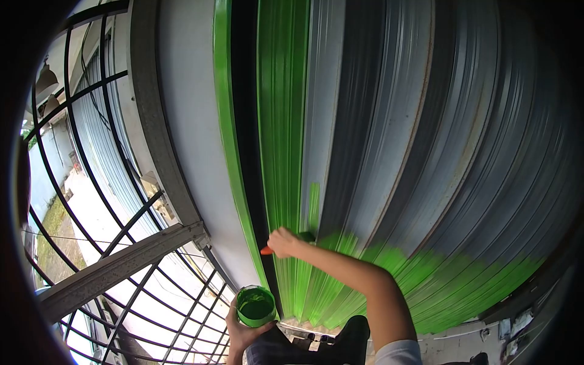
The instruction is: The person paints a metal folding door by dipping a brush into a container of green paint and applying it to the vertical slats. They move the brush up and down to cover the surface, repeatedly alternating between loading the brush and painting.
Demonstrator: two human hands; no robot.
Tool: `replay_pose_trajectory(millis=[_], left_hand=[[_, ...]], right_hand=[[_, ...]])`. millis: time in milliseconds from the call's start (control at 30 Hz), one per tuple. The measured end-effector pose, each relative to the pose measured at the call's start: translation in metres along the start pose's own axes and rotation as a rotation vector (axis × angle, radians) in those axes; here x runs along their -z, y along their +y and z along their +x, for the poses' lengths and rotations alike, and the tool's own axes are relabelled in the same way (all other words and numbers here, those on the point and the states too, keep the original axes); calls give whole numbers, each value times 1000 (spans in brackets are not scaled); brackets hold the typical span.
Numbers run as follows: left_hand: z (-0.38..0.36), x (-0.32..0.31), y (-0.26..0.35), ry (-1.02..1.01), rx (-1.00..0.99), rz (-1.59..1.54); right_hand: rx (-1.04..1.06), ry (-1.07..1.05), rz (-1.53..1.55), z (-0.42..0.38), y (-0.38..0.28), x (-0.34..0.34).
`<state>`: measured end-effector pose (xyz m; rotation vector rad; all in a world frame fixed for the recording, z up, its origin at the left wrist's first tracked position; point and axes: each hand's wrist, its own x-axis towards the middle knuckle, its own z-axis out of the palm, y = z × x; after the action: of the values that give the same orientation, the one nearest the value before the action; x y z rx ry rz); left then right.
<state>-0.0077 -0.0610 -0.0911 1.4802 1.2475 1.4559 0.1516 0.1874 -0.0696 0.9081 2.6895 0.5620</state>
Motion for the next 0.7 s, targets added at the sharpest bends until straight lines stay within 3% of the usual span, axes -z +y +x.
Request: replay_pose_trajectory(millis=[100, 167, 267, 367, 467, 567, 700], left_hand=[[0, -1, -6, -21, -25, 12], [1, -3, -5, -38, -24, -2], [1, -4, -7, -41, -25, 8], [0, -3, -3, -34, -17, 22], [-2, -1, -6, -22, -31, 51], [-4, 3, -7, -13, -22, 41], [-7, 4, -11, 6, -3, 75]], right_hand=[[-84, 111, -76, 4, 36, 48], [-187, 69, -166, -5, 45, 111], [-141, 111, -284, -10, 46, 150], [-160, 209, -328, -10, 38, 115], [-181, 46, -240, -19, 8, 49], [-36, 117, -164, -19, -22, -33], [57, 18, 108, -15, -49, -59]])
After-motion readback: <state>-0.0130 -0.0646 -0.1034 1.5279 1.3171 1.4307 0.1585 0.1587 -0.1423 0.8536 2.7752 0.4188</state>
